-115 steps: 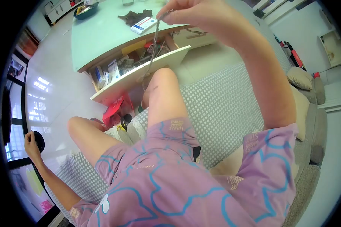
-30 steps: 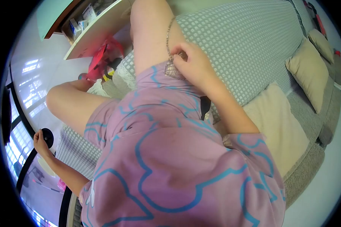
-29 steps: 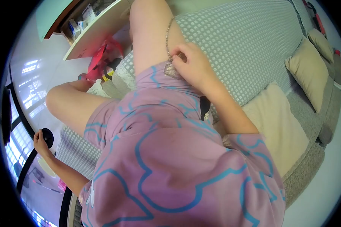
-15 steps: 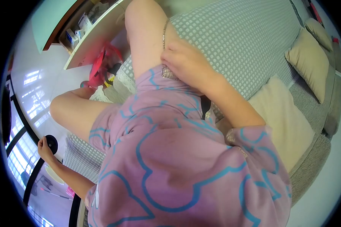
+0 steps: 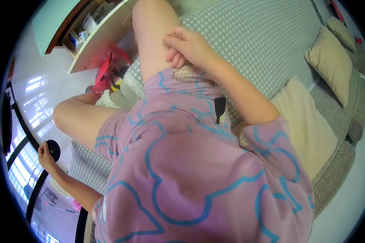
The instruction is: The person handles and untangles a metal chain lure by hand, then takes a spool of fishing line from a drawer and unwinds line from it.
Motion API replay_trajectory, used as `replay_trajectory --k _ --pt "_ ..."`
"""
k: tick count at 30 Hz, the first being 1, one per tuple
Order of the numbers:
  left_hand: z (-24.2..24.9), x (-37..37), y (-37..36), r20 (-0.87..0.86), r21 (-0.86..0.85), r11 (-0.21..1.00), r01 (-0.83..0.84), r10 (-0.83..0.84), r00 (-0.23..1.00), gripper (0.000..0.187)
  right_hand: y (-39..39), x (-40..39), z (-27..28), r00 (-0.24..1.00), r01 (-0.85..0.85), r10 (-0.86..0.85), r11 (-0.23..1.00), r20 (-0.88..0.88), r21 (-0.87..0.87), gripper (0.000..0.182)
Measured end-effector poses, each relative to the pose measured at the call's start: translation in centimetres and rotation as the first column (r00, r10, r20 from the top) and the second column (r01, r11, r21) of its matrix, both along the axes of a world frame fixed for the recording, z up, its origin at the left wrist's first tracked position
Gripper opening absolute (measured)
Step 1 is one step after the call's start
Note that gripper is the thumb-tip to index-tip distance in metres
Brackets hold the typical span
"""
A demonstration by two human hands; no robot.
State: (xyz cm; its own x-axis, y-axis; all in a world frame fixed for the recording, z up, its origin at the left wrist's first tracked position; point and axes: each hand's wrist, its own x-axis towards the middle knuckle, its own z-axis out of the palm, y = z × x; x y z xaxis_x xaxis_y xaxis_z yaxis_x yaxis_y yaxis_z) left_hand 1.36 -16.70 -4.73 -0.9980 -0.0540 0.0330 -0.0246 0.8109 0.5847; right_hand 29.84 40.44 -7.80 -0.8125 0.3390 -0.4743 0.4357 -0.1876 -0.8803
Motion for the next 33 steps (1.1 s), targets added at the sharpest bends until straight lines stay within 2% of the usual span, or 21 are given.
replay_trajectory --k 3,8,18,27,29,33 --pt "0.3 -0.1 0.2 0.005 0.018 1.0 -0.002 0.002 1.0 0.022 0.2 -0.6 -0.1 0.999 0.036 -0.036 0.999 -0.018 0.011 0.025" --pt "0.8 -0.4 0.2 0.016 -0.009 1.0 0.002 -0.002 1.0 0.023 1.1 -1.1 -0.7 0.998 0.032 -0.037 0.995 -0.049 -0.099 0.025" --pt "0.7 -0.6 -1.0 -0.009 -0.018 0.999 -0.032 0.032 0.999 0.023 1.0 -0.7 -1.2 0.985 0.073 -0.102 0.977 -0.139 -0.2 0.021" --pt "0.3 -0.7 -2.8 -0.008 -0.045 0.999 -0.018 0.018 1.0 0.023 1.0 -0.5 -1.5 0.964 0.159 -0.211 0.945 -0.162 -0.284 0.02" --pt "0.4 -0.5 -2.8 -0.007 -0.042 0.999 -0.007 0.007 1.0 0.023 1.1 -0.4 -1.8 0.95 0.192 -0.265 0.912 -0.164 -0.361 0.02" --pt "0.5 0.1 -2.6 0.023 -0.083 0.996 -0.02 0.022 0.999 0.024 1.4 -0.3 -2.2 0.941 0.196 -0.286 0.894 -0.178 -0.403 0.021"
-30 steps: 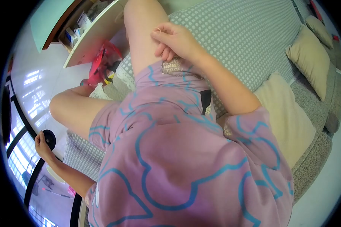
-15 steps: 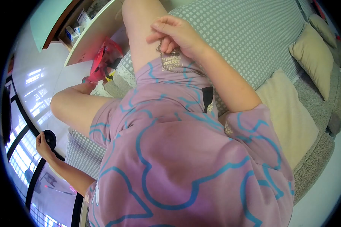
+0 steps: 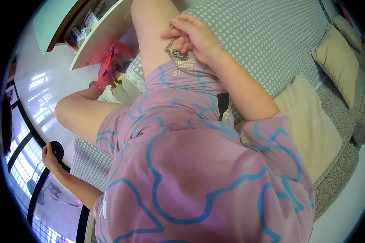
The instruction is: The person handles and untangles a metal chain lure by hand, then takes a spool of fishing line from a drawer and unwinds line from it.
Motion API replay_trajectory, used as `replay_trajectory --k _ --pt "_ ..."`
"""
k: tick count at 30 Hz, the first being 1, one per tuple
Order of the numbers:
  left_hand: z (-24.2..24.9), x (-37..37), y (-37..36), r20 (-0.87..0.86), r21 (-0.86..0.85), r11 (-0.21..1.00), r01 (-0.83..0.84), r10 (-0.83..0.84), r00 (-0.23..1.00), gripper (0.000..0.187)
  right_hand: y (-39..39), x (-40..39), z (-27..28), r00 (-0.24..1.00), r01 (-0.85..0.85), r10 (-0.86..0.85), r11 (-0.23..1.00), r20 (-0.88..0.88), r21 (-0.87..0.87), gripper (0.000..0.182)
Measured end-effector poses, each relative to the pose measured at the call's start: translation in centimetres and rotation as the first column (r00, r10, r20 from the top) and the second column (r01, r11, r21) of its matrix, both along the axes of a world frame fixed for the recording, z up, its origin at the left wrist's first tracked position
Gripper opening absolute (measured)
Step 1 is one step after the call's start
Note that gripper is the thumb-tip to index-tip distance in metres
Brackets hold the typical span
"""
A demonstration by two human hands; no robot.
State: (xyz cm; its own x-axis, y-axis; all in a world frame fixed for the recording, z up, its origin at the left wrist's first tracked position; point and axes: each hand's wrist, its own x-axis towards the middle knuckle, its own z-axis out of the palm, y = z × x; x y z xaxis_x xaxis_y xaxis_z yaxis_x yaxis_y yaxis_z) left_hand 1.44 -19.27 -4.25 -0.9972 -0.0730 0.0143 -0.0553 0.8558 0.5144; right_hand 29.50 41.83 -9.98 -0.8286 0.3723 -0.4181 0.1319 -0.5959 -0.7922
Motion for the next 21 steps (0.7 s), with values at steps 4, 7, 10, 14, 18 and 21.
replay_trajectory --k 4,7,10,14,18,21 --pt "-0.1 0.1 -0.1 0.005 0.033 0.999 0.006 -0.006 1.0 0.024 -0.5 -0.1 1.1 0.997 -0.052 0.041 0.982 0.063 0.184 0.019" --pt "0.5 0.6 0.6 -0.001 0.004 1.0 -0.014 0.014 1.0 0.024 -1.4 -0.8 2.4 0.983 -0.17 0.112 0.863 0.149 0.476 0.019" --pt "0.8 0.3 0.4 -0.042 0.014 1.0 -0.005 0.006 0.999 0.023 -1.7 -1.9 3.0 0.97 -0.238 0.148 0.738 0.193 0.632 0.02" --pt "2.1 0.9 1.0 -0.053 0.069 0.997 -0.026 0.029 0.998 0.022 -1.2 -3.3 3.1 0.969 -0.238 0.203 0.633 0.139 0.737 0.022" --pt "3.7 1.0 1.6 -0.073 0.021 0.999 -0.036 0.038 0.997 0.022 -0.1 -3.4 4.1 0.961 -0.264 0.259 0.735 0.102 0.624 0.022" --pt "4.4 0.9 2.3 -0.095 0.02 0.999 -0.045 0.046 0.994 0.023 0.4 -3.2 4.0 0.963 -0.237 0.264 0.754 0.048 0.612 0.02"
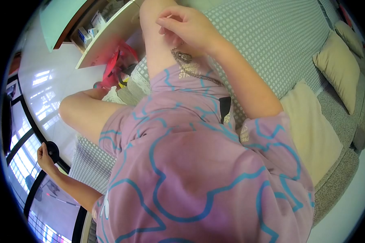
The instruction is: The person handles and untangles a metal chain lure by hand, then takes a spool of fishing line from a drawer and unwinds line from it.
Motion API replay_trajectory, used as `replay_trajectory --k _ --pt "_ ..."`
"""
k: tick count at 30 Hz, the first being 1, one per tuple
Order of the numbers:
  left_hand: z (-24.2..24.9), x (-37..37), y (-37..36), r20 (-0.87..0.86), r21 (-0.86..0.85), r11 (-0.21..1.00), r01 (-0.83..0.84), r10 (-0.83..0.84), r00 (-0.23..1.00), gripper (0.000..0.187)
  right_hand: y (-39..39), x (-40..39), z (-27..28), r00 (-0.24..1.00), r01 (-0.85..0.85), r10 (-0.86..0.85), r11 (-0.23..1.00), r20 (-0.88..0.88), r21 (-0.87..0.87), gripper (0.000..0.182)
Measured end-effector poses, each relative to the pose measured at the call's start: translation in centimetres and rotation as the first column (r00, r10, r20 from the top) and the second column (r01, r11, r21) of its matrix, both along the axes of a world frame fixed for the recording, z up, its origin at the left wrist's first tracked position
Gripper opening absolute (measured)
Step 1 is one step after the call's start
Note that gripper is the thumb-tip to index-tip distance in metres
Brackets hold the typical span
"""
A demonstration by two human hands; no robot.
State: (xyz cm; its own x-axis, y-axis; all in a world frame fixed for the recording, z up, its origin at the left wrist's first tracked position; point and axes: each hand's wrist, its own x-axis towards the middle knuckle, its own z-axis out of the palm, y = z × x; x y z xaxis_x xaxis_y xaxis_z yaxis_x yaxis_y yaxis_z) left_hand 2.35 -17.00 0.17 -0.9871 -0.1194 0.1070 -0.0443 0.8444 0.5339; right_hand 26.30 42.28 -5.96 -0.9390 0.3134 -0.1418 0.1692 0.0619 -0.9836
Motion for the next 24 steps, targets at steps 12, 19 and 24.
replay_trajectory --k 12,19,24 --pt "7.7 -4.3 0.8 -0.16 0.114 0.985 0.132 -0.113 0.981 0.026 2.3 1.1 5.7 0.955 0.199 -0.227 0.968 -0.192 -0.154 0.012" --pt "15.6 -7.9 0.5 -0.292 -0.076 0.992 0.102 -0.12 0.949 0.035 4.1 -1.1 9.8 0.931 0.217 -0.249 0.965 -0.268 -0.143 0.012" --pt "19.5 -6.6 1.6 -0.395 -0.111 0.99 0.086 -0.124 0.91 0.029 4.5 -3.3 11.8 0.895 0.21 -0.255 0.965 -0.365 -0.16 0.013"
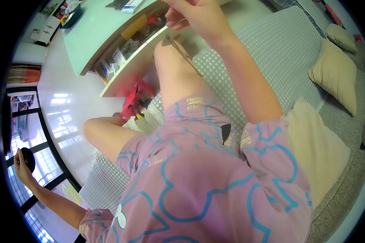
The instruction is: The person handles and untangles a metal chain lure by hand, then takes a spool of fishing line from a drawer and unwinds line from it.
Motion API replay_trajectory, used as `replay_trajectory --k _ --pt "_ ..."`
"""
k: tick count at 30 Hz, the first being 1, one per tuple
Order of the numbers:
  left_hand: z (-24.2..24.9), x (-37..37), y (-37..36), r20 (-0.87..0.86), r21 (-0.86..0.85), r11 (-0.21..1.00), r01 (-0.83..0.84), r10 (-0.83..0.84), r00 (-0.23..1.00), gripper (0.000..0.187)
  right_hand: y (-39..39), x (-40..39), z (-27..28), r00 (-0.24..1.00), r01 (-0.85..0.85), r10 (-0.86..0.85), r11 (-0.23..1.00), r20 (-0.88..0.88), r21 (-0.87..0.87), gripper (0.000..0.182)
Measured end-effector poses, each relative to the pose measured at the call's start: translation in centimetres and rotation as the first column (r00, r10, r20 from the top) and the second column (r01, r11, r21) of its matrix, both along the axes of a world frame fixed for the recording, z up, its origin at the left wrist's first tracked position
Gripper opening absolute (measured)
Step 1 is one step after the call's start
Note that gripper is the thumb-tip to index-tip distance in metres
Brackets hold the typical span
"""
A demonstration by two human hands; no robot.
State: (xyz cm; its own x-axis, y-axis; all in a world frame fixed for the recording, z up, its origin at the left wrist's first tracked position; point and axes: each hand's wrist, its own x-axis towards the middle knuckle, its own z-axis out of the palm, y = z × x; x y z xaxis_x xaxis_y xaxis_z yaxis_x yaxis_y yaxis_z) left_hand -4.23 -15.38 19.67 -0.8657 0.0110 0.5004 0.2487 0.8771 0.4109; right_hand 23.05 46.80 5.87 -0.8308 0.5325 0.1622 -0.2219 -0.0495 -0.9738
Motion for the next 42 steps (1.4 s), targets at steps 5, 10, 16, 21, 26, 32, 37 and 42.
replay_trajectory --k 5,10,16,21,26,32,37,42 --pt "1.9 1.1 -0.7 -0.078 -0.054 0.999 -0.004 0.0 0.997 0.028 0.3 -2.1 1.5 1.0 0.015 -0.015 1.0 -0.02 0.004 0.014" --pt "3.7 2.3 -2.0 -0.144 -0.092 0.994 -0.051 0.037 0.989 0.028 0.5 -4.0 4.1 0.995 -0.028 0.03 0.999 -0.099 0.015 0.014" --pt "8.7 2.3 -7.4 -0.202 -0.075 0.989 -0.129 0.112 0.973 0.043 -0.3 -7.0 8.6 0.968 -0.082 0.08 0.997 -0.237 0.001 0.013" --pt "11.7 4.3 -9.2 -0.322 -0.196 0.957 -0.213 0.142 0.936 0.046 -1.4 -8.5 10.4 0.965 -0.089 0.067 0.993 -0.254 -0.08 0.013" --pt "12.5 5.6 -7.6 -0.314 -0.192 0.959 -0.207 0.139 0.939 0.045 -0.8 -8.3 8.8 0.955 -0.071 0.018 0.983 -0.296 -0.17 0.011" --pt "10.5 7.4 -4.2 -0.206 -0.178 0.973 -0.144 0.107 0.973 0.043 2.0 -2.5 8.1 0.929 0.122 -0.145 0.989 -0.342 -0.087 0.012" --pt "7.2 10.4 -1.0 0.038 -0.061 0.998 0.009 -0.007 0.999 0.032 0.4 3.5 9.3 0.935 0.239 -0.209 0.968 -0.288 0.073 0.012" --pt "1.2 11.2 -2.0 0.278 0.073 0.997 0.038 -0.057 0.959 0.028 1.5 8.0 5.7 0.982 -0.029 0.041 0.997 -0.184 0.069 0.018"
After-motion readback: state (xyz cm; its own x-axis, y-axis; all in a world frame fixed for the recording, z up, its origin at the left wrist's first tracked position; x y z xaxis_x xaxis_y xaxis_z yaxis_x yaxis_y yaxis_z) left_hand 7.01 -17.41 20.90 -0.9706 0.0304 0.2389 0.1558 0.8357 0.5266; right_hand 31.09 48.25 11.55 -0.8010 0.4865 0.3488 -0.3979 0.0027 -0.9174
